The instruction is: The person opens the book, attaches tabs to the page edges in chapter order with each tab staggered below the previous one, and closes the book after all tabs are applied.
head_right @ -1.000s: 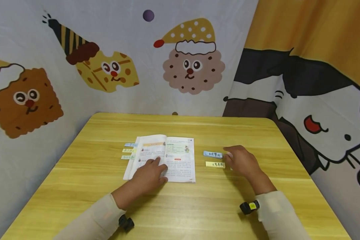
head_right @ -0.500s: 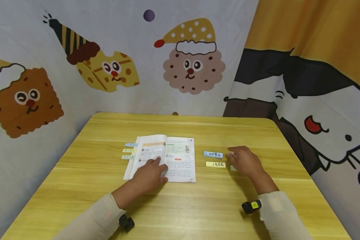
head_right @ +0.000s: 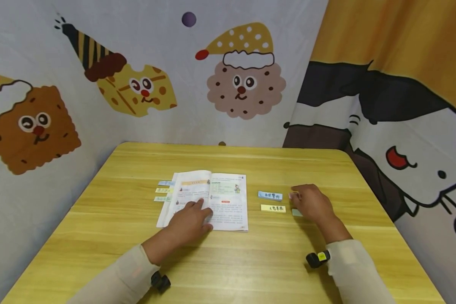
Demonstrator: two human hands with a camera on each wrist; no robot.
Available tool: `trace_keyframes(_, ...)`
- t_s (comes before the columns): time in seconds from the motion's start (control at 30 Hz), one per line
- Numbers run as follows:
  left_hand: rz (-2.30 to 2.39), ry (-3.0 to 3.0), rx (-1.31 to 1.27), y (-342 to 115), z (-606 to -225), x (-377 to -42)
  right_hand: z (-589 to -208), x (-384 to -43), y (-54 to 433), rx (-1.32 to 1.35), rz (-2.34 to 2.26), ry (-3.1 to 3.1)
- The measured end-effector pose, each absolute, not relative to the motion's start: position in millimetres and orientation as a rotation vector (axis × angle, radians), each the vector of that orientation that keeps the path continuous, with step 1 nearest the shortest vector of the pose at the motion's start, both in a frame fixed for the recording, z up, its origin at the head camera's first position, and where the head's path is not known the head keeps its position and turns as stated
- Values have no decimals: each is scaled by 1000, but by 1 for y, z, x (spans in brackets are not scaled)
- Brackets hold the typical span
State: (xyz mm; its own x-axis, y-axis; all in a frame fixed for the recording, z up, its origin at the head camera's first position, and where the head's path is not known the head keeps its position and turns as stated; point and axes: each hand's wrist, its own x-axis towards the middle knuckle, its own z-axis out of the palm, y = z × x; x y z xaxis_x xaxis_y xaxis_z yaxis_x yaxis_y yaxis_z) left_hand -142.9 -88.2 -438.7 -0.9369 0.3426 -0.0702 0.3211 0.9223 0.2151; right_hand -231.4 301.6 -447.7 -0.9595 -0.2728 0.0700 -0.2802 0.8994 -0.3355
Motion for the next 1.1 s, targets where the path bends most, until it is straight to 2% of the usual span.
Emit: trace_keyframes(1.1, 296, 2959, 499, -87, -437, -141, -461, -239, 312, 484, 517, -3007)
